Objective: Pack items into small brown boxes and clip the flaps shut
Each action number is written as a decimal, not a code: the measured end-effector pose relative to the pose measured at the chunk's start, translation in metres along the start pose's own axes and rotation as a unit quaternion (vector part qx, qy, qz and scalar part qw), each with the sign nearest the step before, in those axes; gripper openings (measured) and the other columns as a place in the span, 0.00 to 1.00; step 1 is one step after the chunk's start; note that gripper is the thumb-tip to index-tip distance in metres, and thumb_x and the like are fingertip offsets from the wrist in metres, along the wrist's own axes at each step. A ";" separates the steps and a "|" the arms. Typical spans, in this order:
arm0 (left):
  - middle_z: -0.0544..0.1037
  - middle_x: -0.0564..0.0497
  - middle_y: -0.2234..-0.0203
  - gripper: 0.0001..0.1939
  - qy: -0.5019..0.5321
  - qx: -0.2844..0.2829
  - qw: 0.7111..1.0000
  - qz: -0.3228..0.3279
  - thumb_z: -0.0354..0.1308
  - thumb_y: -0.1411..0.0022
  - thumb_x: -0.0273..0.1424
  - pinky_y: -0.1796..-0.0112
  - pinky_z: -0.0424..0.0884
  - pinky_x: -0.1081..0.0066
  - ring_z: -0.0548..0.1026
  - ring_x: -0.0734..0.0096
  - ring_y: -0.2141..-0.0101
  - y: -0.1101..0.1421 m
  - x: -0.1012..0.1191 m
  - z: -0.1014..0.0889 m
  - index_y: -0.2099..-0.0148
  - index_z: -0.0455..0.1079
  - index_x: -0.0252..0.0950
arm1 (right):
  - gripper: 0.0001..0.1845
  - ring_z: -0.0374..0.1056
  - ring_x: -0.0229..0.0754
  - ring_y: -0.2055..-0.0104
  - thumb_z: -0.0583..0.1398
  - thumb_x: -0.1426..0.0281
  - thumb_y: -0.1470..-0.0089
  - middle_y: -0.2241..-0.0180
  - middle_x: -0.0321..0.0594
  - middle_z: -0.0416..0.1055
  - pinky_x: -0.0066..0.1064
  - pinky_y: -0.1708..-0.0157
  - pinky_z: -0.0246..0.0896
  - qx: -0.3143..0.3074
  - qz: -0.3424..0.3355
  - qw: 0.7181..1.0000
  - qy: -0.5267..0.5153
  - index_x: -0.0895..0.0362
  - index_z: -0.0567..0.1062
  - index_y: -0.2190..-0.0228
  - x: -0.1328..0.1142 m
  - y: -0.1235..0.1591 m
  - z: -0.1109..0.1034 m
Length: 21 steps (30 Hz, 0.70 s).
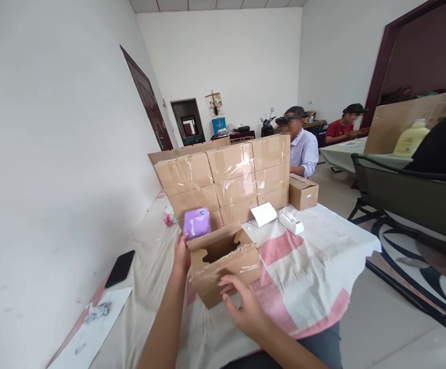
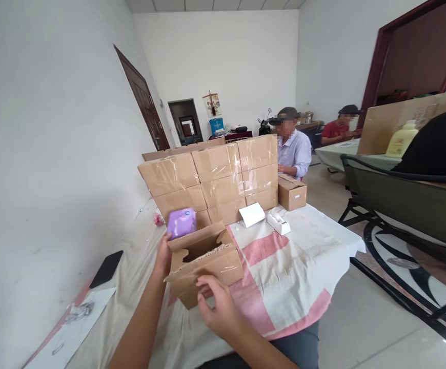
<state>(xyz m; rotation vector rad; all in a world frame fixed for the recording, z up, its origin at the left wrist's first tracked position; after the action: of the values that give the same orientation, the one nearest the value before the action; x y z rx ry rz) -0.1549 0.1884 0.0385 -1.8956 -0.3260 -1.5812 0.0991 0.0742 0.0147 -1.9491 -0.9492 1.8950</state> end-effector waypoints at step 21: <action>0.72 0.42 0.40 0.23 -0.206 -0.222 0.903 0.305 0.59 0.31 0.36 0.40 0.69 0.49 0.69 0.53 0.39 0.129 0.104 -0.006 0.35 0.66 0.46 | 0.61 0.66 0.57 0.36 0.76 0.64 0.63 0.36 0.47 0.65 0.50 0.38 0.63 -0.171 -0.100 0.979 0.039 0.54 0.59 0.31 -0.090 -0.171 -0.061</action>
<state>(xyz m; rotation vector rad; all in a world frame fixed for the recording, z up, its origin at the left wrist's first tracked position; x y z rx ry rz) -0.0610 0.0642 0.0975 -2.3632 0.4695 -0.8672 0.1177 0.1631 0.1955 -1.9973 -1.4673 1.6159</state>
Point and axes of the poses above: each hand's wrist, its own y-axis away from the middle knuckle, its own z-axis out of the palm, x = y × z, the point moved 8 cm from there along -y, towards the middle knuckle
